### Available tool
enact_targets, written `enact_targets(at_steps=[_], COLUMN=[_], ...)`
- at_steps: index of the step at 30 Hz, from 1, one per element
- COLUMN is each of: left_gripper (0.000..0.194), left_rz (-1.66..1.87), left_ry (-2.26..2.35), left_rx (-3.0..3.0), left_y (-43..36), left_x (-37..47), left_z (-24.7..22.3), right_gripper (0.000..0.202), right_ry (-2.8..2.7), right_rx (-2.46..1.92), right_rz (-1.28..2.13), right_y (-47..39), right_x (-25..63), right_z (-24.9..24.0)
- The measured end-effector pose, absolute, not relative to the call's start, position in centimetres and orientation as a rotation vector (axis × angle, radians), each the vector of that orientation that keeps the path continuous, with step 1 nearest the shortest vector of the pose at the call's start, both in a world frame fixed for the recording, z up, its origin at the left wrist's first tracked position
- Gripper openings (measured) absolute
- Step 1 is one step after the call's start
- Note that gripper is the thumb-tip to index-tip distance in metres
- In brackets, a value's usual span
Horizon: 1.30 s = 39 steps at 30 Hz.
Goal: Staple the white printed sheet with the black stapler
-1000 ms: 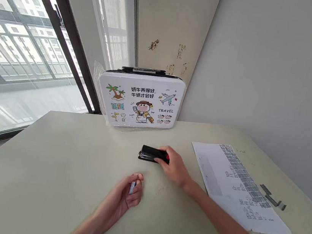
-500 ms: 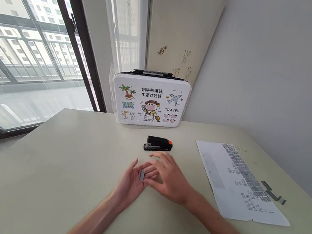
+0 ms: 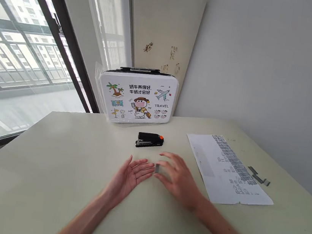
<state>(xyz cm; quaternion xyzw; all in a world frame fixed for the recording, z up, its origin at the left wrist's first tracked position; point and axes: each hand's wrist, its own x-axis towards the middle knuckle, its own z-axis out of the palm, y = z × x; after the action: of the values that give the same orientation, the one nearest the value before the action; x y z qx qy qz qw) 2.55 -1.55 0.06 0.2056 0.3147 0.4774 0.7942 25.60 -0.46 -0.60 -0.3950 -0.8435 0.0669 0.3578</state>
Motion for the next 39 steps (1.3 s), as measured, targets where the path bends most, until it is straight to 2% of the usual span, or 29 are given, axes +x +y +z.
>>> enact_targets(at_steps=[3,9,15,25,33,39], left_gripper=[0.047,0.038,0.031,0.027,0.021,0.021], left_rz=[1.025,1.046,1.047,1.048,1.032,1.014], left_ry=[0.723,0.793,0.799,0.825,0.838,0.839], left_rx=[0.440,0.424,0.442,0.442,0.480,0.497], left_y=[-1.3,-0.6,-0.6,-0.5,-0.5,-0.5], left_x=[2.6,2.9,3.1,3.1,3.1,2.9], left_z=[0.2,0.2,0.7,0.6,0.7,0.6], right_gripper=[0.024,0.039,0.055,0.063,0.046,0.066], right_ry=[-2.088,-1.809,-1.623,-1.482,-1.746,-2.098], right_rx=[-1.219,-1.737,-2.018,-2.149,-1.763,-1.761], right_rz=[0.079,-0.120,-0.277,-0.228,-0.080,0.089], right_y=[0.4,1.8,3.6,4.5,3.2,3.3], right_x=[32.0,45.8,53.2,53.9,48.9,46.5], right_z=[-1.1,-3.3,-6.0,-6.9,-5.1,-6.7])
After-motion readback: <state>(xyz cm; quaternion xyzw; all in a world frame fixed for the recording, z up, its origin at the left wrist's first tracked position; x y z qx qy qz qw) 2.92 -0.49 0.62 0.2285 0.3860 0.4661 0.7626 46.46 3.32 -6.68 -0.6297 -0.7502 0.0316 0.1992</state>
